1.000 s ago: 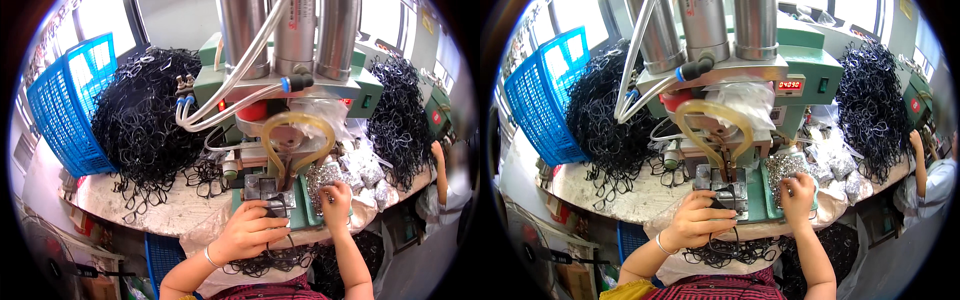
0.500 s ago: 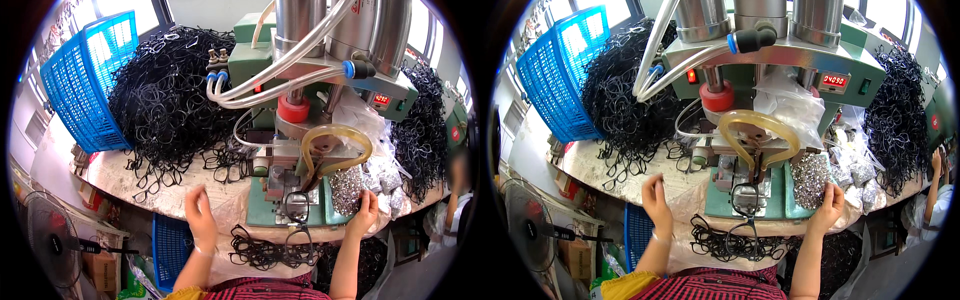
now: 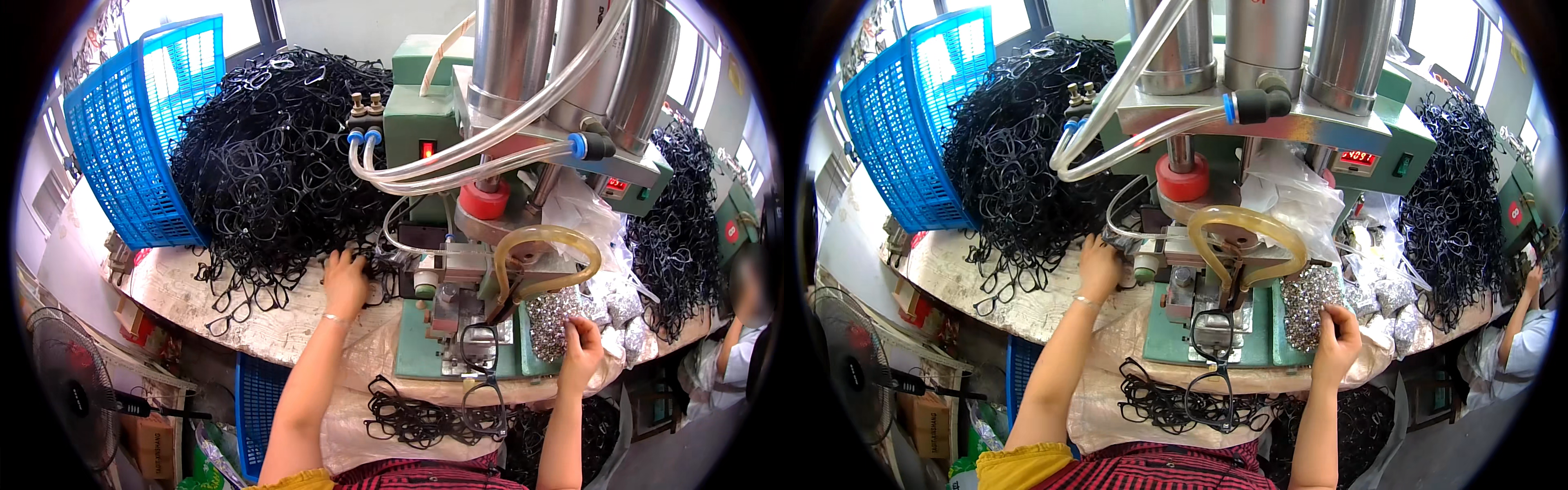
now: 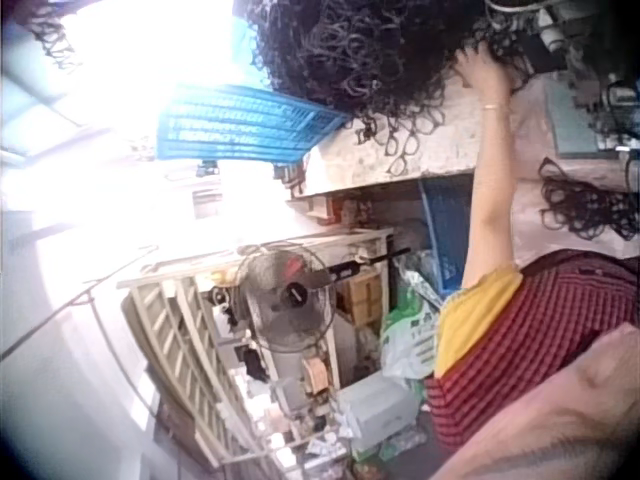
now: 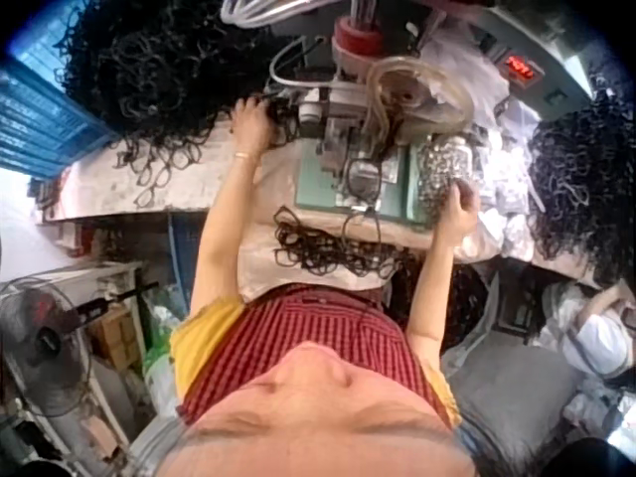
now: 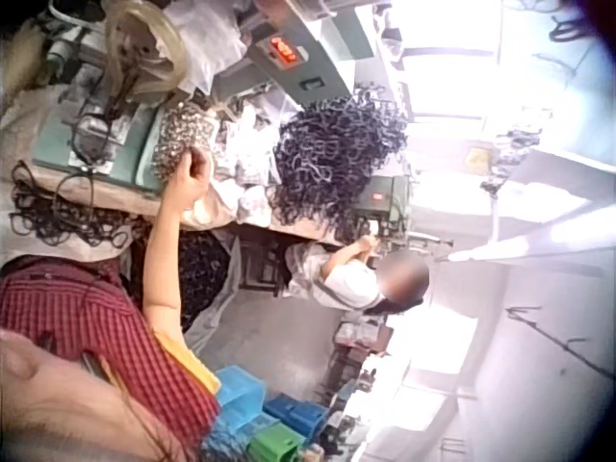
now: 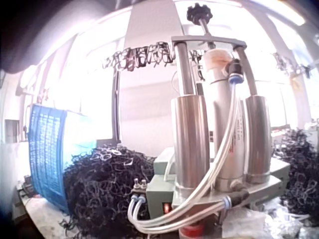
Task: The person repeatedly picks up black eyeglass frames, places them into a press machine, and removes them after processing. They handle the frames one at a time and place finished units into a blue basket.
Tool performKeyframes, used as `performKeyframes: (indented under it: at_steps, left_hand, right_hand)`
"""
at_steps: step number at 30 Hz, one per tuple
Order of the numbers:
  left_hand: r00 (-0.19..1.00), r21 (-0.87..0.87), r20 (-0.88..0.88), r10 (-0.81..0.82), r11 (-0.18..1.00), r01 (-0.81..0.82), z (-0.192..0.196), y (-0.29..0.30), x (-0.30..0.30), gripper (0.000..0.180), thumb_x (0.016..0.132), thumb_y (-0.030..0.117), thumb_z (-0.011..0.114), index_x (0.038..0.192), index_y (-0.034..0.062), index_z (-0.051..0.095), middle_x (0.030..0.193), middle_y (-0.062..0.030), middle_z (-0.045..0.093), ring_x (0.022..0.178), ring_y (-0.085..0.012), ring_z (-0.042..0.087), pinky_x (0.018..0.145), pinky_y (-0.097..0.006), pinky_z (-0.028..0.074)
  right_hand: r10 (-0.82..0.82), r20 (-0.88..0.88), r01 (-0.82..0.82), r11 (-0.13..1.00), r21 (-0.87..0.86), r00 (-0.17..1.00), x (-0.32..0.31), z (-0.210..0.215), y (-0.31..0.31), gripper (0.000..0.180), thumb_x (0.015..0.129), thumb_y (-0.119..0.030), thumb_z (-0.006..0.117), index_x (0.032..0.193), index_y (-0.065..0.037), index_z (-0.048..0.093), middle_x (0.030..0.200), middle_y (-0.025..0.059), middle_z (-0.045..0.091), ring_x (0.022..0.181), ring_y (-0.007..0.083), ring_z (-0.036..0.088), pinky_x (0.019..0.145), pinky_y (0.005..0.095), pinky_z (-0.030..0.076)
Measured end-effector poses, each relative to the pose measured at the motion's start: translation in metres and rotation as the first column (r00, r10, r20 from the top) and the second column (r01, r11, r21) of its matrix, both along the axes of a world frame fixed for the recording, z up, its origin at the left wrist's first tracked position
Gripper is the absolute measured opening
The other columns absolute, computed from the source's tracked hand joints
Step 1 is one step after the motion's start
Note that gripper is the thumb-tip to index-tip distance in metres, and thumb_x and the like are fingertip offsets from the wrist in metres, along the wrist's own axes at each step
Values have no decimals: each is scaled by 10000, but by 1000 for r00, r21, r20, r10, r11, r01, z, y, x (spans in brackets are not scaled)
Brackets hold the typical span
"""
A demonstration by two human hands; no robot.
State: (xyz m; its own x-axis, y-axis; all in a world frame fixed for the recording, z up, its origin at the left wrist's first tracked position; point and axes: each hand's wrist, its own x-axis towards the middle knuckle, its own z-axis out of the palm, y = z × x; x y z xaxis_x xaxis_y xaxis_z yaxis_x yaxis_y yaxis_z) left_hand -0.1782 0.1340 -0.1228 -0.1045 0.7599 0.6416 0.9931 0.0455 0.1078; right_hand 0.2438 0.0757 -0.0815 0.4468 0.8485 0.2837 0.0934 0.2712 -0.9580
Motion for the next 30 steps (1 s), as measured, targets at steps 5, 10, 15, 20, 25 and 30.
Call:
performKeyframes:
  at_steps: [5,10,15,20,25,30]
  left_hand:
    - [994,-152,34,-102,983,106,15,-51,-53,264,730,-32,589,939,66,717,1025,-117,635,991,-336,571,860,-424,496]
    - [964,-160,-121,-238,963,217,60,-52,-66,272,694,-9,617,956,67,620,847,-92,604,827,-307,582,692,-417,505]
    - [982,69,128,-138,989,130,75,-59,-45,299,820,5,610,1114,20,555,886,-181,671,781,-388,636,706,-446,518]
    - [999,222,20,-36,975,31,65,-92,-8,231,939,4,548,1168,-9,576,974,-183,676,891,-337,601,882,-391,477]
    - [229,644,637,-736,672,366,156,-134,94,104,1034,101,460,1024,24,529,1020,-155,632,770,-196,594,749,-293,517]
    - [26,678,602,-798,529,510,204,-98,133,94,950,-35,553,1026,-72,593,1089,-249,653,920,-295,691,773,-369,599]
  right_hand:
    - [-42,161,54,996,-65,986,20,7,-41,73,863,35,671,935,27,676,876,19,651,821,93,580,758,236,456]
    - [234,399,-273,961,45,887,-28,58,-37,143,737,91,685,857,13,678,870,97,670,852,226,639,805,323,489]
    - [377,74,-381,923,51,923,-78,66,6,135,765,-2,707,884,3,643,844,47,657,803,122,608,737,261,471]
    - [371,-45,-364,925,106,928,-98,61,-9,405,789,8,708,1155,3,534,866,38,634,788,83,572,726,225,460]
    - [470,-154,-472,881,29,869,-101,74,-8,576,782,48,688,1299,28,436,882,41,638,859,101,576,831,258,454]
    - [510,-264,-511,857,69,819,-107,92,-22,593,795,34,680,1331,32,427,947,70,657,948,126,599,920,282,434]
